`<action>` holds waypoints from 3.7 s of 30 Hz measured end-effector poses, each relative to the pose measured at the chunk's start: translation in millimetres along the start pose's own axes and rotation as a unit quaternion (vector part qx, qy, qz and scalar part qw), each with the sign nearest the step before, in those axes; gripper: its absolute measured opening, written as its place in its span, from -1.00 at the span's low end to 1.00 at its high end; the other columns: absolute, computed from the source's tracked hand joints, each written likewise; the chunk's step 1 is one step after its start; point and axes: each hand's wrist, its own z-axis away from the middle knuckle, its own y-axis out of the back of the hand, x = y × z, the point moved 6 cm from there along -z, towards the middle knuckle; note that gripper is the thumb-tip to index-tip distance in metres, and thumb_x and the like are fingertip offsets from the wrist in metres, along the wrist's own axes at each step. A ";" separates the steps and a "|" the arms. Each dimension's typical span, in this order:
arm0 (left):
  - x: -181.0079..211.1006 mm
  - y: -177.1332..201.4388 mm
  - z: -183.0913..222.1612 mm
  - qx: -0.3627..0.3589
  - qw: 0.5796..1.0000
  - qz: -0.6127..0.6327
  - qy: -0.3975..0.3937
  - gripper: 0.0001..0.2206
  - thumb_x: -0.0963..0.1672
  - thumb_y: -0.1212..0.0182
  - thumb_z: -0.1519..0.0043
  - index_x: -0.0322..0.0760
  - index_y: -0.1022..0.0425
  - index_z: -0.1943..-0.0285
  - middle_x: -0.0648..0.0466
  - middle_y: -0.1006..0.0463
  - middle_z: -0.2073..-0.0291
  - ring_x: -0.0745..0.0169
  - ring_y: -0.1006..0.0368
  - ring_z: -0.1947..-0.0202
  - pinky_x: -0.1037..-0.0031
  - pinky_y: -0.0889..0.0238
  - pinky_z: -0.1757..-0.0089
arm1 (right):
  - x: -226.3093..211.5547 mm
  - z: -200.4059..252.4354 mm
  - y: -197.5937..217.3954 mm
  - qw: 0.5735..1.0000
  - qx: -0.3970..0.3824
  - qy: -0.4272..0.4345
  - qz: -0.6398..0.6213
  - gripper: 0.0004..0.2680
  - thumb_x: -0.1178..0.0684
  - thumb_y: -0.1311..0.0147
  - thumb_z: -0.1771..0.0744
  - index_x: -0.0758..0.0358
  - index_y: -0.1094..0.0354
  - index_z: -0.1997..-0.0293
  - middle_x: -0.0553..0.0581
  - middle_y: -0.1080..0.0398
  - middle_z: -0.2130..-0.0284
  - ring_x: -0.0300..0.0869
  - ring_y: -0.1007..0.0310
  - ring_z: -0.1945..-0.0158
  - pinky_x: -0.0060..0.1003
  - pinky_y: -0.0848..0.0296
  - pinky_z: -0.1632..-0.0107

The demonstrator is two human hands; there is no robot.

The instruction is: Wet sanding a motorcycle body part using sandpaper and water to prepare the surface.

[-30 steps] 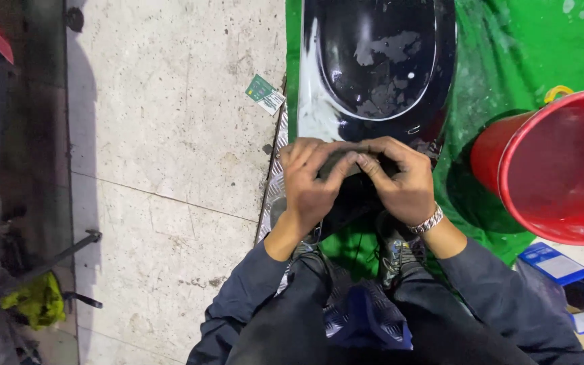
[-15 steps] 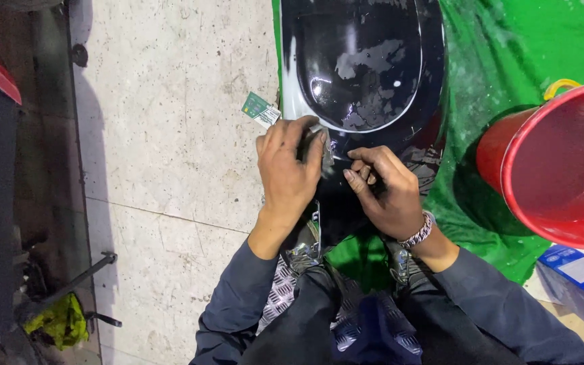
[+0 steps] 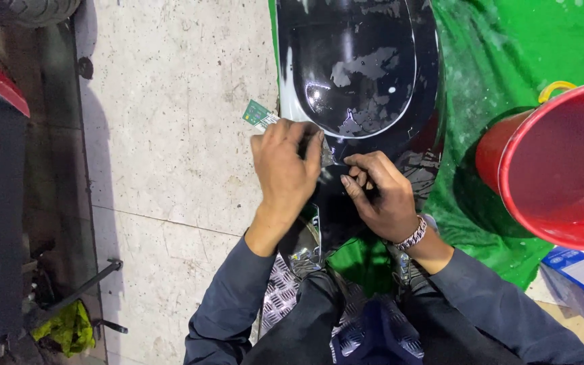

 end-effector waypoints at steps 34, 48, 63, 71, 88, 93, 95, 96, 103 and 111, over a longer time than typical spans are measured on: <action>-10.5 -4.3 -0.1 0.059 0.995 -0.078 -0.028 -0.86 -0.06 -0.34 -0.18 -0.18 -0.57 0.28 0.08 -0.46 0.43 0.01 -0.41 0.34 0.20 -0.01 0.22 | -6.4 1.1 -3.9 0.997 -0.008 0.052 0.064 -0.83 0.15 -0.20 -0.34 0.37 -0.47 0.00 0.16 -0.39 0.34 0.02 -0.46 0.37 -0.17 -0.45 0.35; -1.5 16.3 0.6 0.099 0.995 -0.030 -0.006 -0.84 -0.07 -0.27 -0.31 -0.23 -0.59 0.21 0.06 -0.49 0.38 0.03 -0.42 0.28 0.24 -0.04 0.17 | -0.7 3.1 2.3 1.000 -0.014 0.000 -0.008 -0.80 0.17 -0.19 -0.33 0.42 -0.40 -0.02 0.23 -0.39 0.32 -0.03 -0.47 0.38 -0.24 -0.45 0.33; 61.4 -10.1 67.6 -0.060 0.969 0.228 0.075 -0.78 -0.23 -0.35 -0.15 -0.31 -0.56 0.02 0.08 -0.60 0.16 0.21 -0.44 0.16 0.41 -0.26 -0.01 | -3.3 35.5 153.1 0.982 0.061 -0.141 0.108 -0.85 0.46 -0.14 -0.41 0.57 -0.30 -0.07 0.33 -0.41 0.08 -0.05 -0.37 0.09 -0.23 -0.38 -0.10; 65.7 -11.1 76.3 -0.108 0.971 0.214 0.016 -0.77 -0.22 -0.31 -0.17 -0.32 -0.56 -0.01 0.03 -0.56 0.10 0.17 -0.41 0.09 0.40 -0.24 0.00 | 142.1 106.9 273.8 0.960 0.042 -0.093 0.259 -0.70 0.50 0.31 -0.57 0.81 -0.03 -0.57 0.79 -0.28 -0.25 0.40 -0.36 -0.13 0.08 -0.37 -0.11; 68.9 -12.5 75.1 -0.123 0.971 0.202 0.015 -0.79 -0.21 -0.30 -0.17 -0.35 -0.58 0.01 0.03 -0.54 0.10 0.18 -0.39 0.13 0.43 -0.23 0.05 | 89.0 88.5 237.2 0.826 -0.025 -0.175 0.535 -0.83 0.16 -0.28 -0.51 0.51 -0.50 -0.16 0.40 -0.51 0.12 0.12 -0.54 0.20 -0.13 -0.54 0.14; 68.1 -10.7 75.0 -0.108 0.972 0.209 0.017 -0.79 -0.21 -0.31 -0.18 -0.35 -0.56 0.01 0.01 -0.54 0.10 0.16 -0.40 0.12 0.41 -0.25 0.02 | -31.1 19.0 168.8 0.953 0.058 -0.086 0.284 -0.83 0.57 -0.15 -0.56 0.83 -0.29 -0.32 0.63 -0.44 -0.11 0.25 -0.47 -0.10 0.01 -0.44 -0.25; 65.8 -10.1 75.7 -0.097 0.971 0.216 0.015 -0.78 -0.24 -0.32 -0.16 -0.37 -0.55 0.01 -0.01 -0.53 0.12 0.13 -0.42 0.12 0.39 -0.33 0.02 | -63.8 -11.8 127.2 0.970 0.007 0.006 0.244 -0.87 0.45 -0.26 -0.38 0.67 -0.49 -0.03 0.49 -0.51 0.09 0.08 -0.40 0.18 -0.12 -0.40 0.05; 64.2 -9.6 76.0 -0.096 0.972 0.214 0.017 -0.78 -0.24 -0.32 -0.16 -0.37 -0.55 0.01 -0.01 -0.53 0.12 0.13 -0.42 0.12 0.39 -0.33 0.02 | -59.4 -16.6 106.4 0.970 0.005 0.007 0.242 -0.87 0.45 -0.26 -0.38 0.67 -0.49 -0.03 0.49 -0.51 0.09 0.08 -0.40 0.18 -0.12 -0.40 0.05; 38.4 -5.5 87.1 0.040 0.978 0.198 -0.058 -0.86 -0.19 -0.27 -0.24 -0.24 -0.63 0.06 0.03 -0.61 0.22 -0.05 -0.58 0.22 0.27 -0.43 0.17 | -1.4 -10.2 20.6 0.970 0.020 0.092 0.223 -0.85 0.16 -0.23 -0.35 0.12 -0.57 -0.01 0.17 -0.44 0.15 0.05 -0.49 0.10 -0.09 -0.47 0.09; -3.6 0.9 114.4 0.211 0.967 0.141 0.029 -0.71 -0.14 -0.29 -0.24 -0.31 -0.50 -0.13 -0.05 -0.39 -0.03 -0.15 -0.40 -0.09 0.15 -0.30 -0.07 | -9.4 2.1 -1.7 0.925 -0.135 0.220 0.277 -0.65 0.20 -0.01 -0.37 0.11 -0.31 -0.35 0.30 -0.29 -0.34 0.09 -0.26 -0.40 -0.02 -0.17 -0.35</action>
